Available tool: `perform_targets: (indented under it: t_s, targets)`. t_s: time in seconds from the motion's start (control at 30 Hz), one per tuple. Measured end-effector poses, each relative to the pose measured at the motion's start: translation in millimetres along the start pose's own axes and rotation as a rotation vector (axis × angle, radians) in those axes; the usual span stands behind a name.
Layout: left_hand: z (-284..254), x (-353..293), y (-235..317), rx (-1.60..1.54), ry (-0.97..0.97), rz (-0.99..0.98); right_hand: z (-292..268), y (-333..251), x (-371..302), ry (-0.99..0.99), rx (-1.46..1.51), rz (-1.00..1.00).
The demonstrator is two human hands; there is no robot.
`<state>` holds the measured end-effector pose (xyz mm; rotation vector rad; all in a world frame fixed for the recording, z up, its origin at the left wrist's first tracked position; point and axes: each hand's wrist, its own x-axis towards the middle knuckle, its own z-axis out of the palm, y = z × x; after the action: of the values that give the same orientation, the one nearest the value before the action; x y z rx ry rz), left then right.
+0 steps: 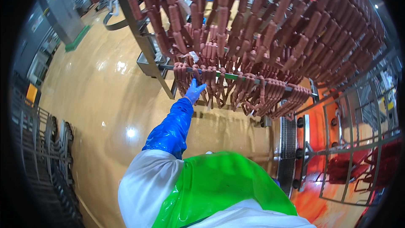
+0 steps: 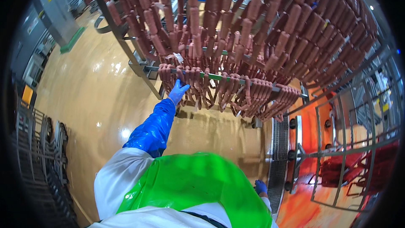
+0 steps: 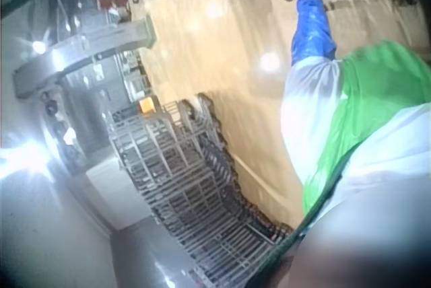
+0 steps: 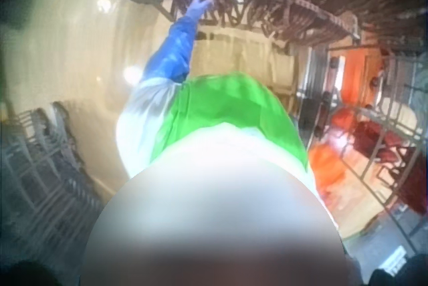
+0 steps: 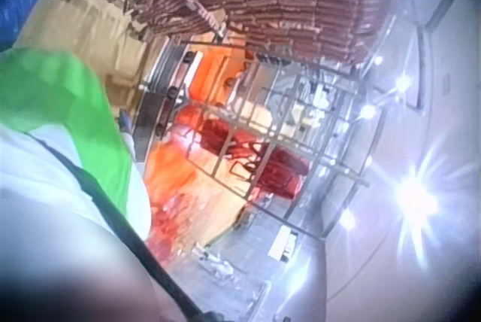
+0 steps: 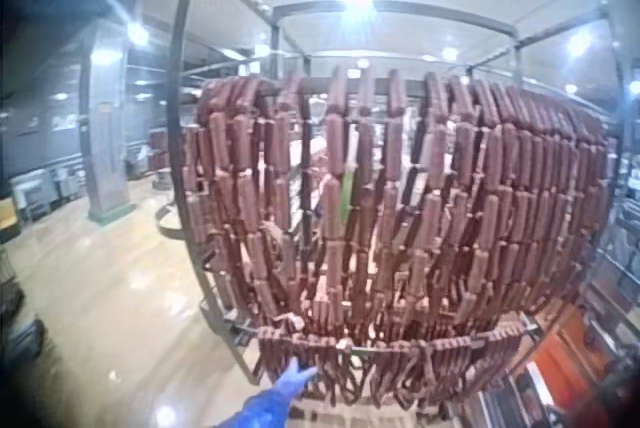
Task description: The person inspects hanging sausages on metal racks in a food processing facility. They then walk through the area and pick up a large metal bin containing ground meat, moving it to a different location among other bins.
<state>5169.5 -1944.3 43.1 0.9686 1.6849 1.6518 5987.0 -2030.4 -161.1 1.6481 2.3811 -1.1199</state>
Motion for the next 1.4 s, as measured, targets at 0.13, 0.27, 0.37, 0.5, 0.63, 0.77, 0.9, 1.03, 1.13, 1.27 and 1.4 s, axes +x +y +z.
perform_targets:
  t_s: [0.13, 0.27, 0.37, 0.5, 0.63, 0.77, 0.9, 1.03, 1.13, 1.27, 1.4]
  targets:
    - [21.0, -27.9, -32.9, -0.166, -0.164, -0.170, -4.9, 70.0, -8.3, -0.164, -0.366, -0.172]
    - [-30.2, -151.0, -93.4, 0.466, -0.316, -0.461, -29.1, 19.6, 43.7, -0.205, -0.088, 0.062]
    - [-90.6, -274.1, -162.0, 0.832, -0.461, -0.656, -75.3, -30.7, 104.3, -0.074, 0.502, 0.357]
    - [-145.0, -366.2, -152.6, 1.014, -0.416, -0.928, -145.3, -94.2, 205.9, 0.042, 0.634, 0.130]
    - [-174.8, -391.5, -126.2, 0.982, -0.064, -0.902, -215.9, -165.7, 316.2, 0.249, 0.829, -0.129]
    - [-185.7, -431.8, -101.9, 0.492, 0.348, -0.900, -218.8, -295.1, 357.6, 0.298, 1.118, 0.063]
    - [-123.8, -397.4, -33.2, 0.644, 0.195, -0.739, -193.0, -252.4, 404.3, 0.360, 1.285, -0.052]
    - [-132.0, -487.4, -44.8, 0.574, 0.266, -0.858, -203.6, -267.0, 400.3, 0.305, 1.308, 0.197]
    - [-136.2, -564.3, -54.5, 0.573, 0.289, -1.009, -220.1, -289.1, 376.8, 0.197, 1.077, 0.013]
    - [-113.2, -545.3, -32.8, 0.297, 0.483, -1.286, -220.7, -217.5, 355.5, 0.229, 0.791, -0.077]
    - [-127.9, -540.6, -52.5, 0.376, 0.331, -1.185, -196.3, -196.4, 318.9, 0.307, 0.690, -0.125]
